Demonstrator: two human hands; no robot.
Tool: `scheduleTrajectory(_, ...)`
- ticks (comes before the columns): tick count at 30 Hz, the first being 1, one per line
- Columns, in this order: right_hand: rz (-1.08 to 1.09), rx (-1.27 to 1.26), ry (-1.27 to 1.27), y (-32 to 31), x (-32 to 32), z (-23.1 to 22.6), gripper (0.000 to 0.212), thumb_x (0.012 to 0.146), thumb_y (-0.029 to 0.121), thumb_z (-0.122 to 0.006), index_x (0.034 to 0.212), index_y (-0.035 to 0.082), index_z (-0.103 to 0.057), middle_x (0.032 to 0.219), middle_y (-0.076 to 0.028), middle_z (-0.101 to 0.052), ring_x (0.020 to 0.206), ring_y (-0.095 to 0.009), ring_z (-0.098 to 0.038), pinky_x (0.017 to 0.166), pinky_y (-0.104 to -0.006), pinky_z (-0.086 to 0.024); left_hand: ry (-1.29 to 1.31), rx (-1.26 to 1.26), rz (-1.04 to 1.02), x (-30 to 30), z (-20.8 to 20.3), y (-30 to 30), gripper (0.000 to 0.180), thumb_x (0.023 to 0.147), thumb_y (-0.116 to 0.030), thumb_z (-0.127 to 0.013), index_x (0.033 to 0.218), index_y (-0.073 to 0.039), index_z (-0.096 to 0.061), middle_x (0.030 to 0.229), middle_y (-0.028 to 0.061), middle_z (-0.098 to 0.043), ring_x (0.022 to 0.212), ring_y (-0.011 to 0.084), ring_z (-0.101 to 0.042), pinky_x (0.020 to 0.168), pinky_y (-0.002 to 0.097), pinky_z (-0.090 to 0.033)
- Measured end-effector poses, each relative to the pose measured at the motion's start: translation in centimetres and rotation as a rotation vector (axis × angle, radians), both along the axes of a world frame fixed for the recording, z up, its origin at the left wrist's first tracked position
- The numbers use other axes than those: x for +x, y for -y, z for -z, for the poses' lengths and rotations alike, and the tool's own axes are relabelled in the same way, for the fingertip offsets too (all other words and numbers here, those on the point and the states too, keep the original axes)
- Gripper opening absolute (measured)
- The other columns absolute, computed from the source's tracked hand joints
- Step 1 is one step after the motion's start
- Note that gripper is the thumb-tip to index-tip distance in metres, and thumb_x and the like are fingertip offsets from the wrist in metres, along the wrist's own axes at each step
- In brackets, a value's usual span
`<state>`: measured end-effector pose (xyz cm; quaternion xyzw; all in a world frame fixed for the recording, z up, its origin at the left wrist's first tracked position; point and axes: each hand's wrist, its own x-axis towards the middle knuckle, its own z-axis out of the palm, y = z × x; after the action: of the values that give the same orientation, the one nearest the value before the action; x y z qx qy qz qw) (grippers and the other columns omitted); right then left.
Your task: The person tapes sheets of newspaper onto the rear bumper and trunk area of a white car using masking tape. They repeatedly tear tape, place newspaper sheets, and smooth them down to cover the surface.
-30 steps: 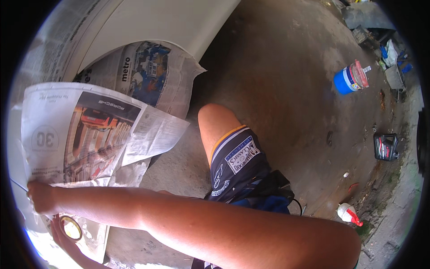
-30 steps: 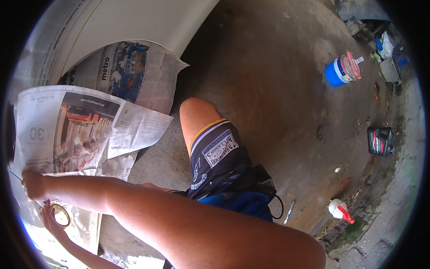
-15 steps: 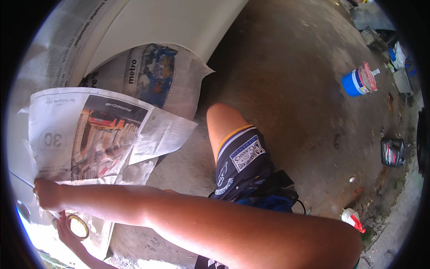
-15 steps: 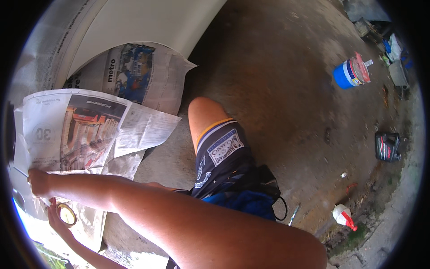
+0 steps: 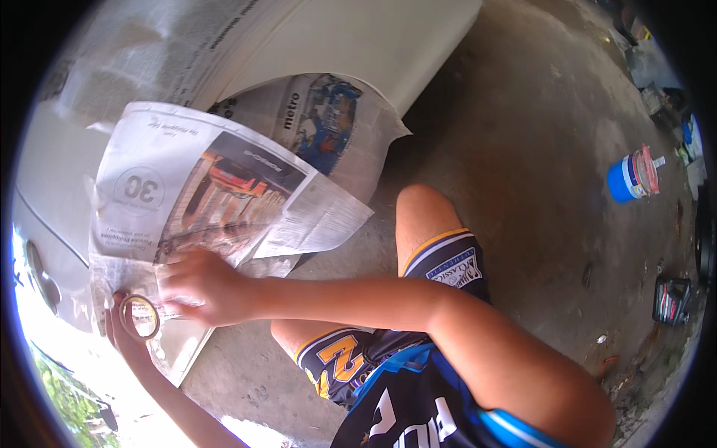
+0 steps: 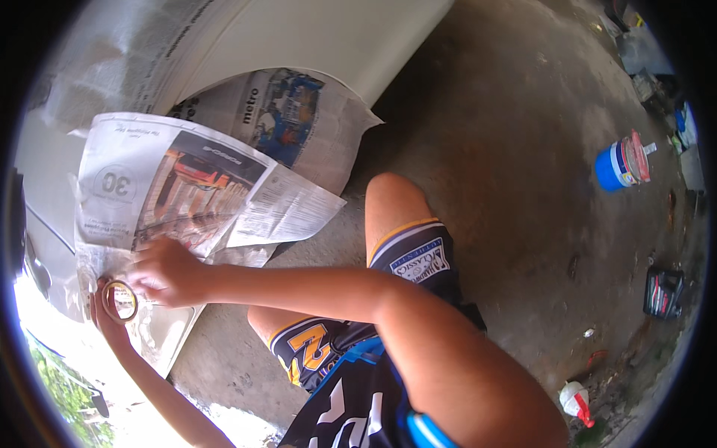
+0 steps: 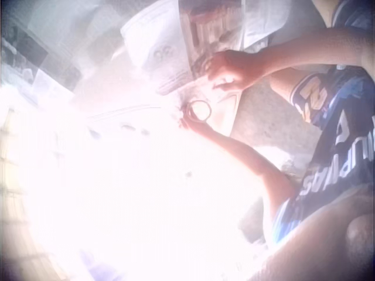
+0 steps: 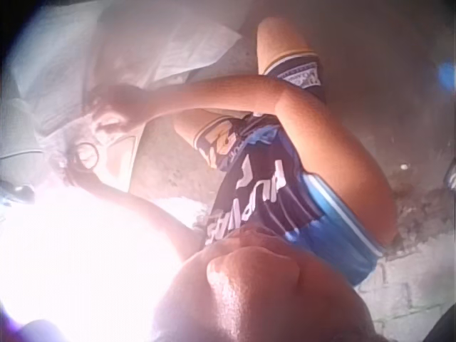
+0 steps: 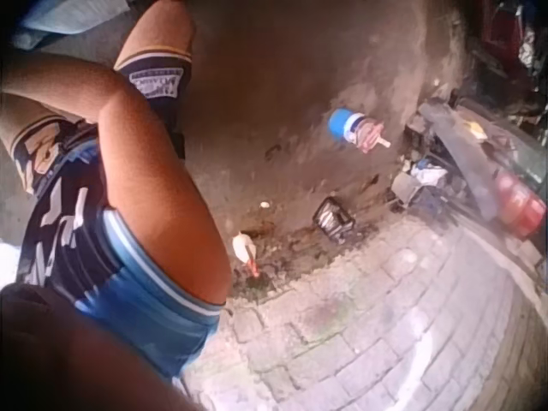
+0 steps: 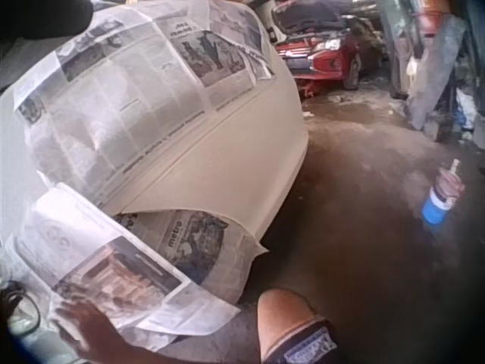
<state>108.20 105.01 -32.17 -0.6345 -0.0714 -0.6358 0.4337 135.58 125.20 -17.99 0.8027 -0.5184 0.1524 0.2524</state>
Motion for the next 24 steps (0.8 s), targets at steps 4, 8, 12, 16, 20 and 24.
scheduleTrajectory(4, -0.165, 0.650, -0.960, 3.3, -8.4, 13.1, 0.028, 0.099, 0.031, -0.068, 0.110, 0.006, -0.073, 0.107, -0.016, -0.073, 0.104, -0.030, -0.068, 0.092, -0.0469, -0.052, 0.152, 0.096, 0.059, -1.0, -0.8, 0.6, 0.031, 0.102, -0.003, -0.058, 0.132, 0.005, -0.063, 0.135, 0.0170, -0.062, 0.124, 0.0259, -0.064, 0.108, 0.0385, -0.056)
scheduleTrajectory(8, -0.029, 0.847, -1.438, 5.9, -9.4, 20.8, 0.069, 0.097, 0.036, -0.068, 0.151, 0.001, -0.043, 0.152, -0.023, -0.046, 0.136, -0.040, -0.052, 0.109, -0.0543, -0.045, 0.003, 0.123, 0.026, -0.8, -1.7, 0.6, 0.034, 0.103, -0.005, -0.058, 0.136, 0.006, -0.060, 0.138, 0.0145, -0.055, 0.129, 0.0282, -0.059, 0.113, 0.0439, -0.054)
scheduleTrajectory(12, -0.023, 1.055, -1.234, 6.8, -7.1, 24.3, 0.085, 0.091, 0.035, -0.074, 0.153, -0.005, -0.032, 0.158, -0.030, -0.036, 0.132, -0.046, -0.055, 0.108, -0.0562, -0.049, -0.570, -0.212, 0.018, 0.1, -2.8, 0.6, 0.035, 0.105, -0.007, -0.056, 0.136, 0.007, -0.058, 0.135, 0.0150, -0.055, 0.130, 0.0271, -0.058, 0.114, 0.0438, -0.053)
scheduleTrajectory(16, -0.142, 1.105, -1.044, 7.6, -6.5, 26.3, 0.104, 0.093, 0.034, -0.074, 0.164, -0.005, -0.009, 0.172, -0.030, -0.005, 0.161, -0.039, -0.012, 0.130, -0.0435, -0.019, -0.569, -0.220, -0.054, 0.2, -3.9, 0.7, 0.034, 0.105, -0.008, -0.056, 0.135, 0.007, -0.059, 0.134, 0.0151, -0.056, 0.129, 0.0269, -0.058, 0.115, 0.0432, -0.052)
scheduleTrajectory(20, -0.189, 1.203, -0.903, 8.2, -7.1, 26.9, 0.107, 0.092, 0.031, -0.075, 0.164, -0.007, -0.005, 0.172, -0.029, -0.001, 0.161, -0.039, -0.007, 0.131, -0.0417, -0.015, -0.560, -0.211, -0.087, -0.2, -4.5, 1.0, 0.033, 0.105, -0.009, -0.056, 0.134, 0.006, -0.059, 0.133, 0.0152, -0.058, 0.129, 0.0268, -0.059, 0.115, 0.0427, -0.052)
scheduleTrajectory(24, -0.184, 1.213, -1.012, 8.8, -7.1, 27.4, 0.103, 0.093, 0.034, -0.073, 0.162, -0.008, -0.009, 0.171, -0.031, -0.007, 0.161, -0.039, -0.010, 0.131, -0.0415, -0.016, -0.564, -0.209, -0.101, -0.8, -4.4, 1.1, 0.032, 0.106, -0.010, -0.056, 0.133, 0.006, -0.060, 0.132, 0.0153, -0.059, 0.129, 0.0266, -0.059, 0.115, 0.0421, -0.051)
